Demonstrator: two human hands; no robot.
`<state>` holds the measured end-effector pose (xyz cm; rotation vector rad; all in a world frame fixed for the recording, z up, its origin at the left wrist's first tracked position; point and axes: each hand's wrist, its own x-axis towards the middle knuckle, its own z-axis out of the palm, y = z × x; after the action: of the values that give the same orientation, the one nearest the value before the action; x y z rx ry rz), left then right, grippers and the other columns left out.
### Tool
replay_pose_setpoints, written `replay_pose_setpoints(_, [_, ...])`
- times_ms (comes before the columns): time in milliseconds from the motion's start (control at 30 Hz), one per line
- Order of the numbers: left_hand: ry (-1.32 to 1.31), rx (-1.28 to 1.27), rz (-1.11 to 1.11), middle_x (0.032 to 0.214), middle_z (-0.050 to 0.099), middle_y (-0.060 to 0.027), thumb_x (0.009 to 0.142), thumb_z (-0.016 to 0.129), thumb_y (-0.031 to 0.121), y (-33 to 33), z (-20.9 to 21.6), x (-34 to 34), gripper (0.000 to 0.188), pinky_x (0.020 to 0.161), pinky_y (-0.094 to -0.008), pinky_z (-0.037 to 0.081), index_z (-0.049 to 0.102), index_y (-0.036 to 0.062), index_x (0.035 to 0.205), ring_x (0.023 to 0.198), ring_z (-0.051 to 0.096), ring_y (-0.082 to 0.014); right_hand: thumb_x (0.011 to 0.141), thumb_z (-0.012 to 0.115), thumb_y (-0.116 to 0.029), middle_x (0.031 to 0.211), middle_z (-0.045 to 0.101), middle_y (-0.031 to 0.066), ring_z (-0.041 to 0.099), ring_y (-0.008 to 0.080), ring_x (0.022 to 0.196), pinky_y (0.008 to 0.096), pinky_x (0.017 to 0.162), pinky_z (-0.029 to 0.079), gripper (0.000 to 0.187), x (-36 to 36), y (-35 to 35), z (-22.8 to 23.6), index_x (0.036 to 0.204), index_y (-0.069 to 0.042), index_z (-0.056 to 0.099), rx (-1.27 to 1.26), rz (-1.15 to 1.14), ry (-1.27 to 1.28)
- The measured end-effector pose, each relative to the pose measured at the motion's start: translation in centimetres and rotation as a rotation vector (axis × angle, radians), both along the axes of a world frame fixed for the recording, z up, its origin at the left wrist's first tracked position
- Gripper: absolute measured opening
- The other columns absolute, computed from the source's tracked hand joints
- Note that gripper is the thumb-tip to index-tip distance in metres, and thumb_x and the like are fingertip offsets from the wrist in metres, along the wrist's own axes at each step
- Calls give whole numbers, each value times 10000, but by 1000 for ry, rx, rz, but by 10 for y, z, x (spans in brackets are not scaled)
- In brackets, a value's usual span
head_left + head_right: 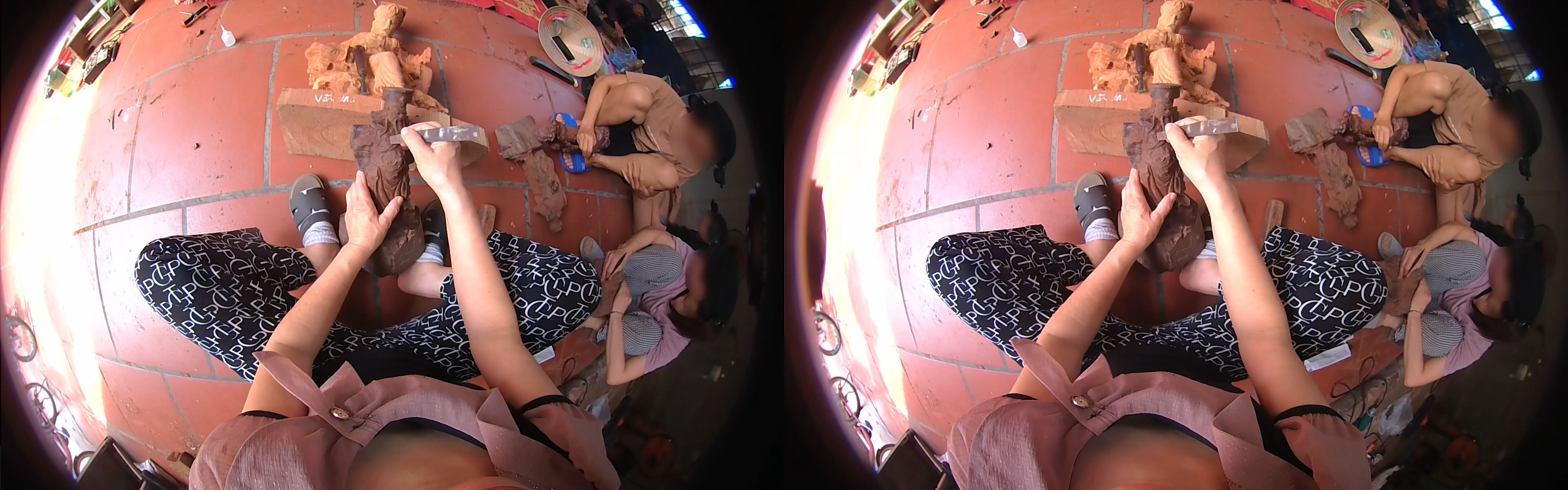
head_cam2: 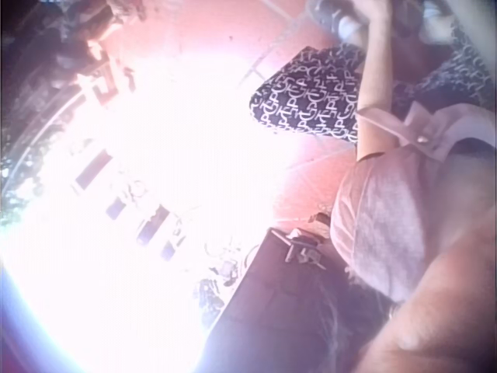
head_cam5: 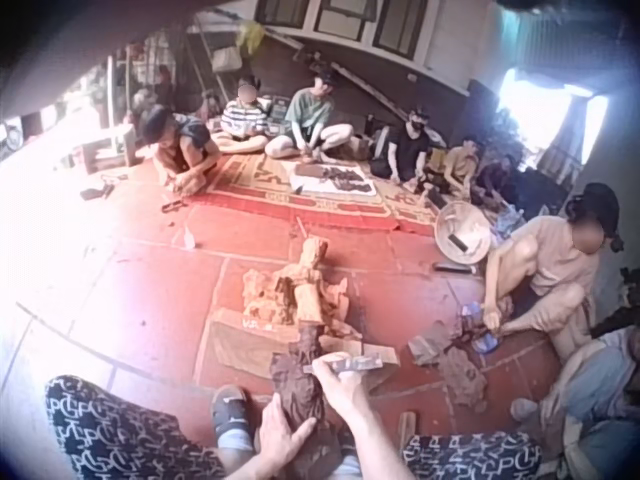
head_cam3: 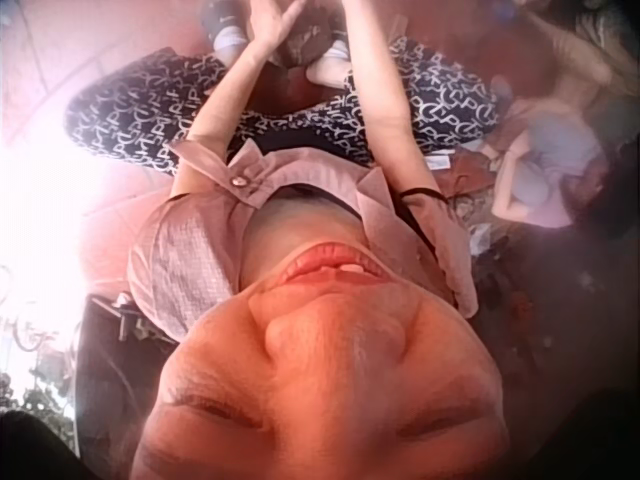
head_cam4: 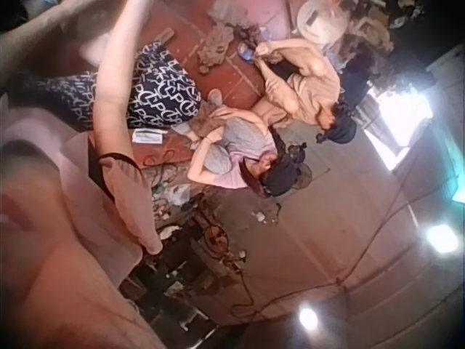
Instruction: The person sits on the floor and carves a wooden sculpture using a small knife. They hold the wood steady with one hand and carefully shape the surface with the other, occasionally rotating the piece to access different angles.
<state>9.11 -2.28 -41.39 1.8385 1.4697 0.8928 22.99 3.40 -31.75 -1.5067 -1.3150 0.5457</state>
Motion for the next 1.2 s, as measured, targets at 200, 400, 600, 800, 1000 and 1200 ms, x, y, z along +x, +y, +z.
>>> replay_pose_setpoints(200, [8,-13,5,1252,446,-253,766,685,425,0,1,-1,879,983,-431,367,255,-73,1350,1180,407,-386,805,631,-119,668,642,102,624,189,623,320,586,482,155,-5,1,-6,756,25,663,40,-63,111])
replay_pose_setpoints(400, [22,-19,8,1252,445,-251,766,684,428,1,3,0,883,982,-428,368,252,-71,1353,1183,406,-385,813,630,-118,655,648,100,623,180,601,315,565,480,148,3,2,-13,794,24,668,-51,-80,236])
replay_pose_setpoints(600, [22,-12,4,1255,447,-250,770,681,430,2,1,0,881,982,-427,369,252,-71,1353,1188,404,-385,826,630,-126,712,672,93,632,165,642,302,605,495,165,-3,1,-11,824,35,667,12,-65,135])
replay_pose_setpoints(800, [26,-10,13,1262,441,-251,767,683,432,-1,0,0,886,986,-425,366,250,-70,1356,1186,405,-384,823,642,-129,729,672,104,644,176,685,304,632,501,172,-4,-1,-9,812,41,660,-33,-74,235])
replay_pose_setpoints(1000, [7,-17,9,1272,434,-248,766,683,427,0,0,0,885,993,-423,363,248,-63,1361,1200,397,-384,823,645,-116,733,663,108,638,185,672,308,633,499,158,-7,-2,-10,812,40,659,57,-92,127])
replay_pose_setpoints(1200, [16,-31,5,1273,434,-246,763,687,427,2,1,0,888,990,-425,366,248,-62,1360,1199,398,-381,825,641,-98,745,664,109,636,189,675,310,636,501,144,-13,-3,-6,817,45,657,138,-90,36])
